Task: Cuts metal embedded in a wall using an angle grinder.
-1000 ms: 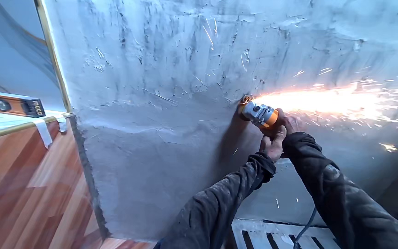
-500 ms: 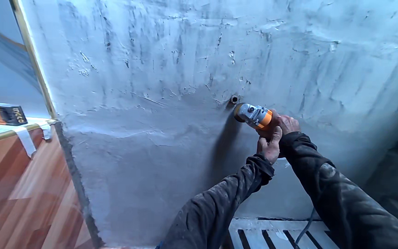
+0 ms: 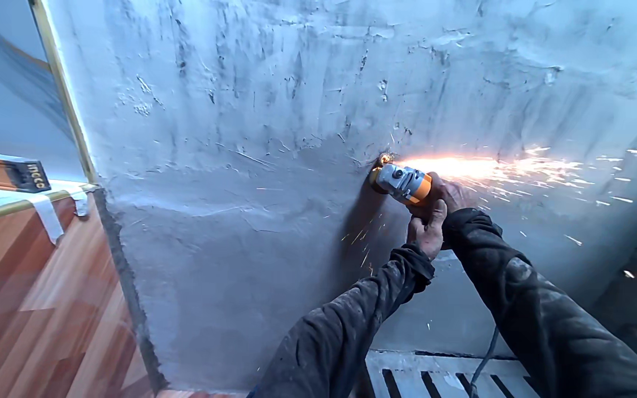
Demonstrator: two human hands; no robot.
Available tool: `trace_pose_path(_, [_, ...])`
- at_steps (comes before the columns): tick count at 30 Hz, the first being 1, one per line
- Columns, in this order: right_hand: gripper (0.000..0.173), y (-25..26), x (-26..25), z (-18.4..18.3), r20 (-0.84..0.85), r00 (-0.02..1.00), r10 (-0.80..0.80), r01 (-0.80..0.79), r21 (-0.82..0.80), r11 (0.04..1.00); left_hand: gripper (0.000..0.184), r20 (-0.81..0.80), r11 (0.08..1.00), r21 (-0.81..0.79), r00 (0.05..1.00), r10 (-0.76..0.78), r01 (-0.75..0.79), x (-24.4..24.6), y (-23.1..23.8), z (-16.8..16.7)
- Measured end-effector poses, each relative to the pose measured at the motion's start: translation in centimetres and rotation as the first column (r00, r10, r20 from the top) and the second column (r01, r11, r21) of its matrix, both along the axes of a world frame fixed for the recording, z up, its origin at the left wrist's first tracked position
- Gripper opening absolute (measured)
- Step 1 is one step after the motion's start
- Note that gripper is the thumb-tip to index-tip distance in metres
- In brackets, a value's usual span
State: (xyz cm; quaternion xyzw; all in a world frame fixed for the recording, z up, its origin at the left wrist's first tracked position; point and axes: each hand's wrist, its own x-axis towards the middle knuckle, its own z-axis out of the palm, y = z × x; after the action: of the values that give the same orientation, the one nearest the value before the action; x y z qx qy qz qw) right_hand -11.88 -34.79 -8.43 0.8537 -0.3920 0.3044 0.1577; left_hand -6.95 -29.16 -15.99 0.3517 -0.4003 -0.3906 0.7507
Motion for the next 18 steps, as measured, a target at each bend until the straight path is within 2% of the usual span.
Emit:
trace_pose_path(3, [0.071,-1.1,0.3,0.0,0.008,0.999,0.05,-0.05,-0.004,0.999,0.054,0.004,1.0,-0.005,1.0,0.004,-0.004,0.3,0.0,0.1])
trace_pose_path(6, [0.07,0.1,0.0,0.4,-0.005,1.0,0.01,-0.01,0.046,0.999,0.053,0.001,1.0,-0.026,1.0,0.014,-0.014,0.1,-0.2,0.1])
trace_pose_path(10, [0.068,0.1,-0.3,0.1,0.014,1.0,-0.021,0.021,0.001,1.0,0.054,0.02,1.0,-0.006,1.0,-0.007,0.007,0.0,-0.1,0.2])
trace_pose_path(18, [0.068,0.4,-2.1,1.1,0.007,0.998,-0.069,0.069,0.054,0.996,0.053,0.013,0.999,0.007,0.999,-0.034,0.034,-1.7,-0.7,0.8])
